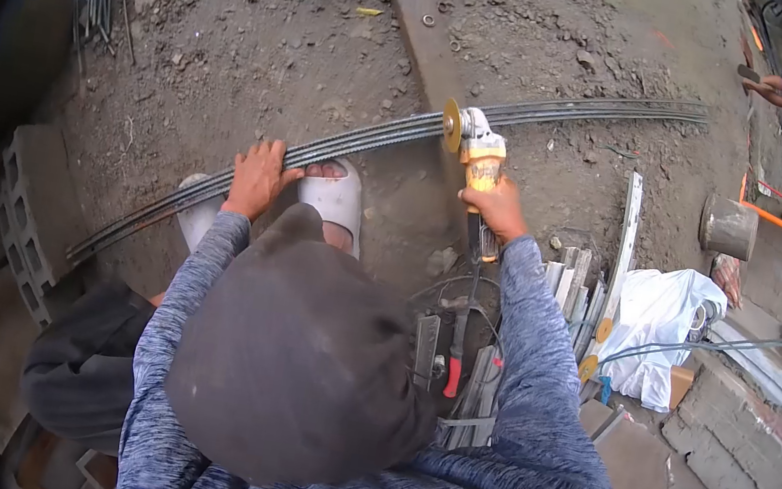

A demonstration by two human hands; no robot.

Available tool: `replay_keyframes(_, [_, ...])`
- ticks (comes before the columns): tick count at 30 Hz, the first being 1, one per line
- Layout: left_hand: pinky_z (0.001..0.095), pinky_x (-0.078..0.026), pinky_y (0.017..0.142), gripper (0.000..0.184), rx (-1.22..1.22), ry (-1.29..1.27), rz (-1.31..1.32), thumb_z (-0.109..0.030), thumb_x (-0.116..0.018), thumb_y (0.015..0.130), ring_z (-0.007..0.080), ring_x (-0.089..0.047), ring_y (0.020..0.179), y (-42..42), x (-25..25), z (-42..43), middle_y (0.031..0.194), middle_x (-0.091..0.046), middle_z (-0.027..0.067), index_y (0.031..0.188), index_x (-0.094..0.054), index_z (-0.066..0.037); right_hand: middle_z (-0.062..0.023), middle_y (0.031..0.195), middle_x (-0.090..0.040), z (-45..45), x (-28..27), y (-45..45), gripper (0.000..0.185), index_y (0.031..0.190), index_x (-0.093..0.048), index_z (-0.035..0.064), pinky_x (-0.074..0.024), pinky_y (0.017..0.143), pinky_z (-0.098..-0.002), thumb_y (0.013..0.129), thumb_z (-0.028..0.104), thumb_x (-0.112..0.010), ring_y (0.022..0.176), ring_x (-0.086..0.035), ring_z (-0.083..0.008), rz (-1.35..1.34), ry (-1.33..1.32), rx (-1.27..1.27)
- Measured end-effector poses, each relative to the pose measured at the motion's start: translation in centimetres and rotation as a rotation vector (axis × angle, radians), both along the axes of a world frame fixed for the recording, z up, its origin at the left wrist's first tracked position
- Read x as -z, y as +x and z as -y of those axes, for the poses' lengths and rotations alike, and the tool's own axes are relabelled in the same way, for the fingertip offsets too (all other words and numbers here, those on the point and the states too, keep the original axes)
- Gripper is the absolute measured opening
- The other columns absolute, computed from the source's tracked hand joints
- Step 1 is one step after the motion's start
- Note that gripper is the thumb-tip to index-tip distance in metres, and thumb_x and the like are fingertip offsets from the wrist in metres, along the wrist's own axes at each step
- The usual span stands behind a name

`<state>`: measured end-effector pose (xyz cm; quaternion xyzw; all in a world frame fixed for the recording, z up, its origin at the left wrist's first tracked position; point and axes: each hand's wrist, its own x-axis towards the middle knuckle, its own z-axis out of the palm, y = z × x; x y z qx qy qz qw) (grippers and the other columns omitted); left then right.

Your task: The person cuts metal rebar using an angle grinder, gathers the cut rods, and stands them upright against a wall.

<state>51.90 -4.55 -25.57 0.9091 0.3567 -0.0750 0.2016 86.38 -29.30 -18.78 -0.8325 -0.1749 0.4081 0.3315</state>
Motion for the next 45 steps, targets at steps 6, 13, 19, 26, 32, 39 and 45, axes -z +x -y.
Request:
replay_keyframes(6, [0.0561,-0.043,0.088,0.052,-0.001,0.021,-0.012,-0.056,-0.061,0.091,0.0353,-0.06,0.103,0.0,0.6,0.1,0.105,-0.061,0.0131,0.109,-0.052,-0.008,-0.0085,0.091,-0.07,-1.8,1.0,1.8,0.041,0.1,-0.067,-0.0029,-0.0547,0.072,-0.0332,0.068,0.017,-0.081,0.08,-0.067,-0.0178,-0.071,-0.075,-0.031])
replay_keyframes(13, [0.0541,-0.043,0.086,0.05,-0.013,0.018,0.019,-0.054,-0.063,0.09,0.0356,-0.06,0.103,0.0,0.5,0.0,0.103,-0.063,0.0129,0.107,-0.053,-0.009,-0.0083,0.092,-0.07,-3.1,0.7,1.9,0.042,0.101,-0.066,-0.0037,-0.0544,0.072,-0.0325,0.068,0.018,-0.081,0.079,-0.067,-0.0175,-0.092,-0.107,-0.035])
replay_keyframes(19, [0.0529,-0.043,0.087,0.049,-0.016,0.006,-0.002,-0.053,-0.063,0.091,0.0353,-0.06,0.103,0.1,0.2,0.0,0.104,-0.063,0.013,0.107,-0.053,-0.009,-0.0096,0.093,-0.07,-2.8,1.5,2.2,0.046,0.104,-0.065,-0.0044,-0.0544,0.072,-0.0323,0.067,0.018,-0.082,0.079,-0.067,-0.0178,-0.099,-0.117,-0.025])
replay_keyframes(26, [0.0525,-0.042,0.087,0.05,-0.017,0.006,-0.013,-0.054,-0.063,0.091,0.0349,-0.06,0.104,0.1,0.0,0.0,0.105,-0.063,0.0129,0.107,-0.053,-0.009,-0.0121,0.095,-0.072,-2.3,2.4,2.8,0.049,0.105,-0.065,-0.0052,-0.0546,0.073,-0.0324,0.067,0.022,-0.082,0.08,-0.068,-0.0197,-0.038,-0.142,-0.06])
replay_keyframes(32, [0.0522,-0.042,0.087,0.049,-0.014,0.015,-0.003,-0.054,-0.063,0.091,0.0342,-0.061,0.103,0.0,0.2,0.0,0.105,-0.063,0.0127,0.108,-0.053,-0.009,-0.0126,0.095,-0.072,-2.5,2.1,2.6,0.048,0.103,-0.065,-0.0053,-0.0549,0.073,-0.0335,0.068,0.022,-0.082,0.081,-0.068,-0.0203,-0.053,-0.145,-0.066])
replay_keyframes(39, [0.0516,-0.043,0.086,0.049,-0.014,0.01,-0.013,-0.053,-0.064,0.091,0.0336,-0.061,0.103,0.1,0.1,0.0,0.104,-0.063,0.0123,0.108,-0.053,-0.009,-0.0118,0.095,-0.072,-2.4,2.7,3.1,0.047,0.104,-0.065,-0.0048,-0.0552,0.073,-0.0333,0.068,0.022,-0.082,0.08,-0.068,-0.02,-0.011,-0.151,-0.101])
replay_keyframes(45, [0.0518,-0.043,0.087,0.048,-0.019,-0.008,-0.017,-0.052,-0.065,0.091,0.0339,-0.061,0.104,0.2,-0.2,-0.1,0.106,-0.064,0.0125,0.108,-0.054,-0.009,-0.0115,0.093,-0.073,-2.2,3.2,3.3,0.048,0.103,-0.066,-0.0043,-0.0551,0.074,-0.0334,0.068,0.024,-0.082,0.081,-0.069,-0.0195,-0.029,-0.117,-0.099])
